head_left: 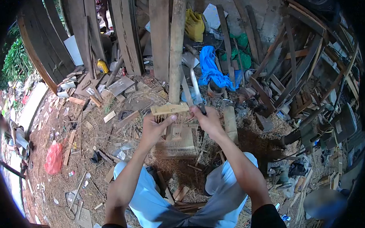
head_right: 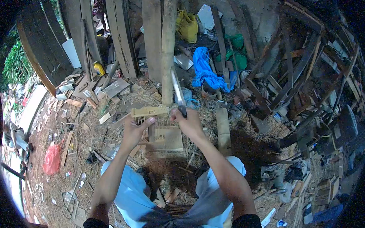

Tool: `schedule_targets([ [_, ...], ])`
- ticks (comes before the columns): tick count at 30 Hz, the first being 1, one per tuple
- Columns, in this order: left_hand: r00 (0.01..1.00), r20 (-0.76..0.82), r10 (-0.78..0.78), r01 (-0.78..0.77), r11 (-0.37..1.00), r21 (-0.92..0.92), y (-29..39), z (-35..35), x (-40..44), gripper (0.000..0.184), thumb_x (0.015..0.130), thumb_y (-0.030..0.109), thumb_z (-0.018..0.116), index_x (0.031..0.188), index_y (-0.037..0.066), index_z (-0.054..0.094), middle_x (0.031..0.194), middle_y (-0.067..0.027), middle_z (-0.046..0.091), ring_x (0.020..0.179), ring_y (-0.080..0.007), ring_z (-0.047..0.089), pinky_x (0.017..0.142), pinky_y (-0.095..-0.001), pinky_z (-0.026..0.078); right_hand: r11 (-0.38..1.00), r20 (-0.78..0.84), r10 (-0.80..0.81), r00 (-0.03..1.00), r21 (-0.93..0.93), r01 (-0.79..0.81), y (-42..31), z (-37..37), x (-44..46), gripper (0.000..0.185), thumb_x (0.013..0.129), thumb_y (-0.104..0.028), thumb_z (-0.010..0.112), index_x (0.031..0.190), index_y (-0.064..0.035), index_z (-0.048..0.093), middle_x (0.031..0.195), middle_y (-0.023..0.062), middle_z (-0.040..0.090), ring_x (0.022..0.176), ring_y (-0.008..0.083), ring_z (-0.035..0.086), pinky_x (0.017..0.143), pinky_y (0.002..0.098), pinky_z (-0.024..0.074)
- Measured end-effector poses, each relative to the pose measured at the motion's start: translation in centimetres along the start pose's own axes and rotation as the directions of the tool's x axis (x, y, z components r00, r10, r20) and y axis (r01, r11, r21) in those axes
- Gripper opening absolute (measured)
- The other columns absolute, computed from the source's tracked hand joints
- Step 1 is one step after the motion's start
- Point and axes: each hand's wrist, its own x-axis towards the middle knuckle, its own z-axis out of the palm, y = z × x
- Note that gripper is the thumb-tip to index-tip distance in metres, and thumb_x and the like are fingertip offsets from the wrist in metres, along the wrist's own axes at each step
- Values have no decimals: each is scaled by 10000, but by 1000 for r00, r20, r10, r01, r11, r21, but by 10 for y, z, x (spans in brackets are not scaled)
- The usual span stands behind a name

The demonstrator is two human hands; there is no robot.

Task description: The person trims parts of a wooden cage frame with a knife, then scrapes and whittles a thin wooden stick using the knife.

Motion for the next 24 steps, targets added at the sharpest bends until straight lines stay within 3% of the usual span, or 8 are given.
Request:
schedule_targets([
  [5, 993, 75, -87, 101, 971, -216, 4, -12, 5, 230, 815, 171, 679, 966, 0, 649, 843, -40, 663, 775, -87, 590, 729, -252, 461, 857, 135, -105, 985, -491, 159, -35, -23, -21, 221, 938, -203, 470, 980, -28, 599, 682, 7, 575, 654, 86, 530, 613, 246, 420],
  [10, 987, 138, -85, 107, 981, -162, 2, -25, 7, 237, 816, 177, 678, 961, -6, 638, 832, -42, 659, 764, -98, 592, 734, -254, 457, 963, 45, -231, 972, -132, 235, -15, -40, -18, 209, 936, -186, 469, 1028, -38, 584, 705, 55, 593, 654, 108, 538, 636, 261, 419],
  [12, 977, 199, -82, 120, 974, -190, 4, -28, 7, 240, 816, 174, 677, 969, -6, 637, 825, -48, 657, 766, -97, 591, 736, -257, 455, 166, 352, -665, 659, -791, 589, -15, -47, -15, 203, 941, -160, 455, 1052, -39, 575, 732, 51, 612, 658, 97, 535, 640, 269, 424],
  [14, 973, 215, -85, 125, 975, -182, 8, -28, 8, 233, 815, 169, 676, 965, -5, 638, 821, -49, 656, 764, -98, 591, 736, -257, 454, 280, 297, -623, 724, -779, 561, -19, -38, -22, 231, 847, -14, 500, 1062, -47, 579, 791, 44, 626, 700, 140, 552, 674, 313, 431],
  [16, 969, 229, -93, 134, 976, -171, 11, -28, 7, 227, 815, 165, 675, 962, -4, 638, 817, -50, 656, 763, -99, 590, 737, -257, 454, 992, 8, -50, 999, -114, 50, -31, -33, -28, 289, 805, 21, 503, 1075, -51, 577, 846, 68, 641, 728, 192, 581, 671, 348, 436],
  [18, 973, 224, -62, 95, 986, -137, 12, -27, 7, 217, 817, 159, 672, 957, -4, 635, 801, -47, 652, 753, -100, 586, 728, -257, 452, 907, -45, -310, 950, -312, 281, -23, -37, -22, 258, 847, -9, 478, 1086, -41, 572, 859, 77, 653, 704, 180, 590, 652, 343, 449],
  [20, 976, 212, -49, 82, 985, -154, 8, -27, 8, 220, 817, 160, 672, 957, -5, 635, 797, -45, 652, 752, -100, 586, 726, -256, 452, 293, 226, -715, 662, -763, 576, -13, -41, -14, 231, 941, -127, 416, 1092, -40, 567, 771, 67, 642, 624, 112, 554, 599, 300, 441],
  [24, 988, 140, -61, 77, 990, -118, 9, -30, 8, 251, 800, 171, 695, 970, -4, 636, 803, -37, 651, 753, -94, 582, 722, -254, 452, 841, -17, -443, 897, -354, 409, -16, -32, -21, 240, 937, -150, 439, 1123, -58, 558, 711, 49, 599, 622, 116, 530, 619, 294, 441],
])
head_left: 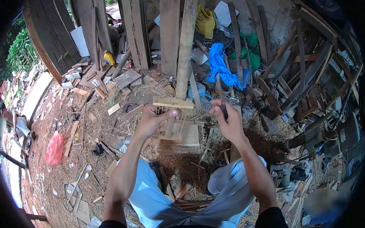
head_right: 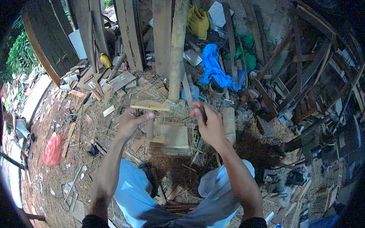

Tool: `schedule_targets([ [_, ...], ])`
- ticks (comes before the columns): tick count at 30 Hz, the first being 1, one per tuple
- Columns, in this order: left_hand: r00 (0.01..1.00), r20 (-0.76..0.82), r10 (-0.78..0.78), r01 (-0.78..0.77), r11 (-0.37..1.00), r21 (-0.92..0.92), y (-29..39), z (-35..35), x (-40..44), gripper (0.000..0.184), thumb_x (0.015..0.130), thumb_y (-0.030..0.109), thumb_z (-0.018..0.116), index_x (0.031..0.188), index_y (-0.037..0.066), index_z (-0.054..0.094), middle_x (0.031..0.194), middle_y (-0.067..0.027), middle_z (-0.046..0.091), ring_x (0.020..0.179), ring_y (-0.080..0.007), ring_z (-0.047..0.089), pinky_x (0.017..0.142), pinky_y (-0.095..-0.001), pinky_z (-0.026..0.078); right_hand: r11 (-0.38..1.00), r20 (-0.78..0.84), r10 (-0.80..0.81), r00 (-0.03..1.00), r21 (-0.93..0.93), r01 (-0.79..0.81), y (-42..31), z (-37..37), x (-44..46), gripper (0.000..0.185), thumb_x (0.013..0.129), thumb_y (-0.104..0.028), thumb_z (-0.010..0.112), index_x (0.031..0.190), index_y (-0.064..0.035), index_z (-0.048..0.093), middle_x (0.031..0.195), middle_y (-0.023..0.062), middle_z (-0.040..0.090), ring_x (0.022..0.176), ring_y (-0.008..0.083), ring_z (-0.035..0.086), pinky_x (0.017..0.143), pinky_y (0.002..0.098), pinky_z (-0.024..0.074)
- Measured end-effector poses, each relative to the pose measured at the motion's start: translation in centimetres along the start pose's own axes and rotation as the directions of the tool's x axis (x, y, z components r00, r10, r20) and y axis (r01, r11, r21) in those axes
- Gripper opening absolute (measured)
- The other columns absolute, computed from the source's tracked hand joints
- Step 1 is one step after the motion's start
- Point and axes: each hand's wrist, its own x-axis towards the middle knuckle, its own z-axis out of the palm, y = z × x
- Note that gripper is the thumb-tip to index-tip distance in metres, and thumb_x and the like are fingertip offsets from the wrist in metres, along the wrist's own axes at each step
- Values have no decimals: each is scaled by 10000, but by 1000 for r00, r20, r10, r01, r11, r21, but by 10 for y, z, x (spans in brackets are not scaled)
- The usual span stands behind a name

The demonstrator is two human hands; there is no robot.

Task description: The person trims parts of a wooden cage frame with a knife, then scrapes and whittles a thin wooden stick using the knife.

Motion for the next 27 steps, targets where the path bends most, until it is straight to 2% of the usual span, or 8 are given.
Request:
schedule_targets([
  [5, 993, -121, 19, -19, 1000, 5, -8, 1, 1, 298, 754, 160, 743, 986, 2, 640, 851, -30, 660, 776, -86, 586, 737, -256, 461, 945, 196, 278, 940, -230, -231, -21, -13, 3, 290, 908, -186, 518, 1156, -37, 533, 751, 142, 624, 688, 273, 612, 645, 339, 468],
  [8, 990, -138, -25, 24, 1000, -9, -7, 3, 0, 306, 736, 142, 758, 985, 3, 644, 879, -30, 664, 789, -84, 590, 740, -257, 468, 999, 53, -49, 997, 20, 48, 2, 2, -4, 325, 906, -219, 529, 1158, -14, 523, 746, 155, 615, 700, 288, 616, 649, 357, 472],
  [13, 979, -202, 10, 12, 994, 109, -10, 6, 1, 295, 739, 117, 751, 989, -4, 651, 914, -45, 672, 793, -91, 603, 733, -253, 487, 984, 308, 148, 940, -141, -109, -38, 22, -22, 332, 916, -212, 508, 1167, 0, 463, 836, 224, 604, 736, 390, 609, 644, 416, 474],
  [16, 973, -222, 58, -60, 998, -2, -5, 12, 0, 285, 742, 117, 749, 980, -10, 656, 892, -39, 675, 785, -85, 602, 715, -245, 485, 997, 8, 11, 1000, 71, -12, -52, 25, -22, 322, 918, -203, 499, 1158, 10, 469, 796, 247, 600, 718, 433, 594, 624, 447, 468],
  [18, 973, -221, 72, -76, 997, -9, -15, 10, 4, 275, 743, 115, 748, 970, -12, 660, 886, -37, 676, 784, -82, 601, 708, -241, 482, 994, -94, -49, 994, 90, 57, -53, 26, -20, 317, 914, -175, 504, 1162, 19, 470, 808, 259, 597, 723, 435, 594, 624, 452, 468],
  [21, 969, -228, 91, -79, 995, 58, -20, 9, 4, 254, 743, 111, 746, 952, -12, 668, 877, -32, 677, 783, -76, 600, 702, -235, 475, 980, 258, 185, 948, -117, -159, -47, 31, -16, 300, 904, -120, 510, 1166, 22, 482, 860, 232, 599, 728, 360, 616, 624, 391, 478],
  [24, 965, -234, 117, -90, 988, 123, -17, 10, 6, 244, 740, 108, 747, 942, -8, 673, 874, -29, 678, 781, -71, 598, 706, -230, 470, 994, -87, -83, 993, 59, 88, -48, 32, -16, 300, 903, -121, 506, 1162, 31, 483, 771, 254, 593, 685, 408, 607, 582, 423, 467],
  [27, 960, -252, 126, -102, 989, 107, -19, 11, 4, 248, 735, 109, 751, 942, -3, 674, 874, -32, 679, 775, -66, 595, 705, -229, 469, 999, 48, -7, 999, 53, 5, -47, 36, -16, 288, 908, -133, 507, 1145, 31, 493, 740, 205, 584, 627, 293, 580, 582, 363, 457],
])
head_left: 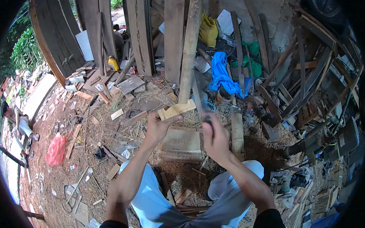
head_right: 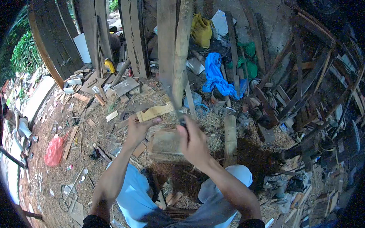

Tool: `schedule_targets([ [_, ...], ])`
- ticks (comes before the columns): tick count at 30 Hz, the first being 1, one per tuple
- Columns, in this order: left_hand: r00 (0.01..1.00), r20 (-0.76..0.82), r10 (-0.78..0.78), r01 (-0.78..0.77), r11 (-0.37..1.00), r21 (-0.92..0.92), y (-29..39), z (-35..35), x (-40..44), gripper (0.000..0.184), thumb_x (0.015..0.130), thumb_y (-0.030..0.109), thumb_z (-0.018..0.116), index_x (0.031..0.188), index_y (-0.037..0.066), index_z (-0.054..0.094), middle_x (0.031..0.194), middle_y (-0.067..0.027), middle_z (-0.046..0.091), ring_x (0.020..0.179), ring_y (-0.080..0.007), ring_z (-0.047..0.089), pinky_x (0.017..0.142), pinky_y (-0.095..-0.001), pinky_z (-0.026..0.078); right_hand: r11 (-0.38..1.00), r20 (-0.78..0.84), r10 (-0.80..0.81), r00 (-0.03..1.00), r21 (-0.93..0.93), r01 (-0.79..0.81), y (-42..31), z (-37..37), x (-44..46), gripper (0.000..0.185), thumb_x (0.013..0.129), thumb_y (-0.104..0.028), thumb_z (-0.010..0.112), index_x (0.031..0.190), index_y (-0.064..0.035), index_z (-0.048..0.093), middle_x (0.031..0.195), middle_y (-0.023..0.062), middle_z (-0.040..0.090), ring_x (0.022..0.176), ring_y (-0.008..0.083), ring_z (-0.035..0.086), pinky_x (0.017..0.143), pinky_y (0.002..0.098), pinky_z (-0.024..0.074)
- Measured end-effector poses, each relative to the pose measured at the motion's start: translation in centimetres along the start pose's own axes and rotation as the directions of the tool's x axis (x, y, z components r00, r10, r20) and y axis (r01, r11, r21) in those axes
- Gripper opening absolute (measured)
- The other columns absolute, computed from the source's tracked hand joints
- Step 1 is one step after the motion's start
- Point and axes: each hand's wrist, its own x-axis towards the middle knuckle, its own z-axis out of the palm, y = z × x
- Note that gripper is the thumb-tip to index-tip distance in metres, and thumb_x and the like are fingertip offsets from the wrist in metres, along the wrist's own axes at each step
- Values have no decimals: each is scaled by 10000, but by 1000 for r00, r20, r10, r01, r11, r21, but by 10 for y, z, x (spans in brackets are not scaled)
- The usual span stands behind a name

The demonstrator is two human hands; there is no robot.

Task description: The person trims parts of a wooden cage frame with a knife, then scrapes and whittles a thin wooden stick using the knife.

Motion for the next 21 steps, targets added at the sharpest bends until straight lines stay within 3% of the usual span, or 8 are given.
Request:
schedule_targets([
  [3, 1000, 1, 13, -13, 1000, 28, 3, 4, -2, 250, 730, 111, 755, 937, -1, 671, 860, -34, 679, 766, -63, 591, 702, -230, 468, 979, 178, 184, 967, -121, -164, 7, -1, 0, 294, 912, -147, 508, 1146, 30, 495, 729, 174, 587, 603, 226, 566, 588, 321, 451],
  [6, 998, -4, 62, -62, 996, 66, -2, 1, 2, 232, 729, 113, 757, 909, -1, 666, 823, -24, 671, 746, -60, 581, 694, -231, 467, 996, -274, -73, 959, 29, 84, 1, -5, 0, 305, 909, -165, 516, 1165, 2, 499, 742, 180, 595, 584, 298, 549, 588, 339, 454],
  [9, 994, -18, 106, -104, 989, 108, -9, 5, 0, 208, 726, 113, 759, 868, 0, 658, 782, -4, 651, 720, -54, 566, 675, -232, 463, 993, -12, -49, 999, -112, 48, 11, 3, -3, 309, 915, -166, 507, 1159, 23, 495, 724, 163, 583, 565, 223, 542, 580, 314, 449],
  [15, 997, 7, 75, -75, 997, 25, -15, 7, 5, 201, 718, 111, 764, 834, -2, 646, 761, 2, 630, 701, -45, 541, 648, -230, 450, 996, -184, 6, 983, 93, 11, -5, -3, -4, 301, 909, -174, 514, 1124, 37, 493, 701, 160, 560, 561, 209, 536, 570, 351, 447],
  [17, 997, 2, 75, -75, 997, -8, -16, 9, 0, 201, 718, 109, 764, 835, -4, 645, 759, -1, 629, 699, -44, 536, 646, -227, 446, 983, -258, -181, 949, -15, 183, 1, -1, -4, 265, 913, -167, 502, 1102, 19, 503, 683, 132, 559, 563, 201, 537, 558, 341, 445],
  [18, 995, 3, 102, -103, 993, 51, -15, 9, 0, 205, 717, 112, 765, 835, -5, 644, 753, -1, 626, 693, -44, 530, 644, -226, 443, 979, 126, 189, 974, -102, -177, 2, -3, 0, 244, 918, -172, 495, 1096, -5, 514, 686, 108, 556, 579, 179, 529, 562, 320, 442],
  [19, 991, 7, 136, -136, 985, 108, -14, 9, 2, 210, 715, 114, 767, 835, -6, 644, 746, -2, 623, 688, -43, 525, 643, -224, 439, 978, 122, 190, 974, -107, -177, 6, -3, -2, 244, 918, -172, 495, 1096, -5, 514, 686, 108, 556, 579, 179, 529, 562, 320, 442],
  [21, 993, 23, 116, -118, 988, 99, -9, 7, 2, 215, 713, 116, 769, 838, -6, 642, 742, 4, 617, 687, -42, 524, 643, -222, 438, 994, -89, -76, 993, -85, 69, 10, 1, -3, 231, 926, -184, 488, 1086, -20, 517, 723, 113, 571, 620, 178, 551, 587, 319, 447],
])
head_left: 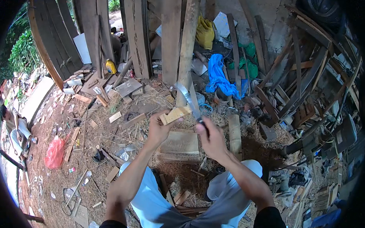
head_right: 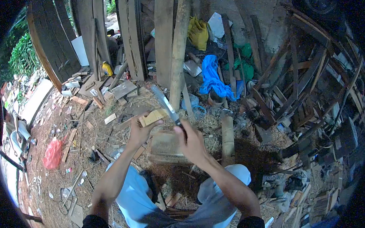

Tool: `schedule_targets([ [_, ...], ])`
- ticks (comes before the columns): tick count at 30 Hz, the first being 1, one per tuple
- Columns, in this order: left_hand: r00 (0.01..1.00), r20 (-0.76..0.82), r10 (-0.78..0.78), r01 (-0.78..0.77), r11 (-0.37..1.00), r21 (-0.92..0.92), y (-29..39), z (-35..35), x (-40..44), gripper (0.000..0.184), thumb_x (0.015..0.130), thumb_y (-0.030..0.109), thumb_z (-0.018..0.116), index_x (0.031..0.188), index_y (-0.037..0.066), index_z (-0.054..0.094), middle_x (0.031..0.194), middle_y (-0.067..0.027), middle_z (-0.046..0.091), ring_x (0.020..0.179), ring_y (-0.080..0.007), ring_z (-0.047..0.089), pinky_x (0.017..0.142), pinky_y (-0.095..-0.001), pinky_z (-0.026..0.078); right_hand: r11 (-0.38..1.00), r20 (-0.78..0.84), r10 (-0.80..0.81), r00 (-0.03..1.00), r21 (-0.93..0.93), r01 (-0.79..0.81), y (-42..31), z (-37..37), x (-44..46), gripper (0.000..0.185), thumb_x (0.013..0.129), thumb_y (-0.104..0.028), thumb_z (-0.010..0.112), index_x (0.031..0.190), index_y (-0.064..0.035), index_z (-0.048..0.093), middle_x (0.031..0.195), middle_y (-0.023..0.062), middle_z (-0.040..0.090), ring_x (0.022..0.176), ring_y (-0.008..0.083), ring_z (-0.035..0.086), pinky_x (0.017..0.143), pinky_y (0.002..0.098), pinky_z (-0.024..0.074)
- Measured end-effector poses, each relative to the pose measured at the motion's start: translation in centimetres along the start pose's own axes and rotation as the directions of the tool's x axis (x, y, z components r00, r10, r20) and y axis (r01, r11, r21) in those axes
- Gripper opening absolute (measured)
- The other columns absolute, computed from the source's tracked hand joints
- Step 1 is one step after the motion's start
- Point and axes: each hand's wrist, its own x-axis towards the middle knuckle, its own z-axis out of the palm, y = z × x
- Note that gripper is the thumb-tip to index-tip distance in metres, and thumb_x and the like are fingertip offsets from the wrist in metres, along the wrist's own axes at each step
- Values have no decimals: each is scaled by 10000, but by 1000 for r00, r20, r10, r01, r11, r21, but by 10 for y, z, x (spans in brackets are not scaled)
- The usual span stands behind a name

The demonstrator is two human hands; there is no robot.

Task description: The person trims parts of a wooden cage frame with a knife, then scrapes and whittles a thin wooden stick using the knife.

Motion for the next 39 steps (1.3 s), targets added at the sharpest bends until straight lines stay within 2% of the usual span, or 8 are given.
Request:
schedule_targets([
  [8, 998, -24, 57, -58, 998, -38, 1, 3, 0, 183, 726, 83, 752, 817, -11, 624, 724, 29, 572, 674, -34, 498, 612, -210, 425, 968, 204, 244, 948, 11, -251, 2, -8, 1, 239, 939, -224, 473, 1067, -24, 488, 793, 123, 571, 645, 190, 537, 574, 323, 433],
  [12, 1000, -15, 7, -8, 998, -63, 4, 0, 1, 162, 731, 62, 744, 817, -5, 624, 716, 37, 572, 677, -24, 492, 600, -205, 419, 858, -232, 138, 963, 513, 1, 7, -4, -8, 229, 938, -216, 467, 1033, -10, 497, 767, 171, 554, 661, 198, 548, 600, 348, 438],
  [16, 1000, -27, 6, -7, 999, -39, 5, 4, -1, 147, 738, 61, 737, 821, 7, 629, 701, 41, 573, 675, -12, 492, 588, -199, 414, 977, 280, 211, 937, -41, -208, 12, -1, -5, 275, 965, -241, 397, 1125, -18, 387, 714, 36, 421, 585, 99, 388, 536, 248, 359],
  [20, 998, -57, -34, 31, 998, -63, 2, 0, -1, 163, 736, 84, 744, 820, 4, 629, 697, 34, 579, 669, -20, 497, 583, -204, 413, 955, -171, -53, 984, 278, 100, 6, -3, -13, 240, 940, -186, 451, 1100, -8, 438, 760, 179, 555, 662, 296, 561, 588, 364, 420],
  [24, 998, -39, -52, 56, 994, 91, 11, 5, -5, 190, 729, 114, 755, 809, 3, 623, 703, 21, 593, 670, -36, 514, 582, -216, 420, 974, 336, 212, 917, -144, -173, 17, 1, -8, 297, 965, -238, 396, 1127, 11, 395, 752, 36, 449, 599, 108, 423, 551, 233, 365],
  [28, 999, -37, 0, 3, 997, 82, 11, 2, -3, 197, 729, 122, 758, 800, 6, 616, 698, 24, 587, 657, -42, 511, 578, -221, 419, 971, -84, -7, 996, 239, 27, 6, -2, -13, 235, 945, -194, 435, 1103, -20, 425, 726, 215, 549, 629, 388, 548, 551, 409, 411],
  [32, 999, -52, -13, 10, 998, -56, -1, 7, -3, 202, 731, 119, 756, 810, 0, 612, 714, 28, 588, 654, -45, 507, 582, -226, 423, 982, 336, 186, 923, -103, -161, 14, 6, -9, 228, 961, -198, 410, 1082, -8, 444, 707, 27, 466, 559, 113, 439, 508, 253, 368],
  [39, 999, -34, -17, 18, 1000, 17, 0, 2, -6, 168, 738, 92, 745, 812, 14, 616, 711, 40, 578, 638, -22, 488, 573, -207, 408, 983, 122, 139, 983, 103, -152, 9, -1, -7, 260, 935, -187, 479, 1118, -6, 441, 728, 112, 517, 609, 241, 511, 554, 313, 417],
])
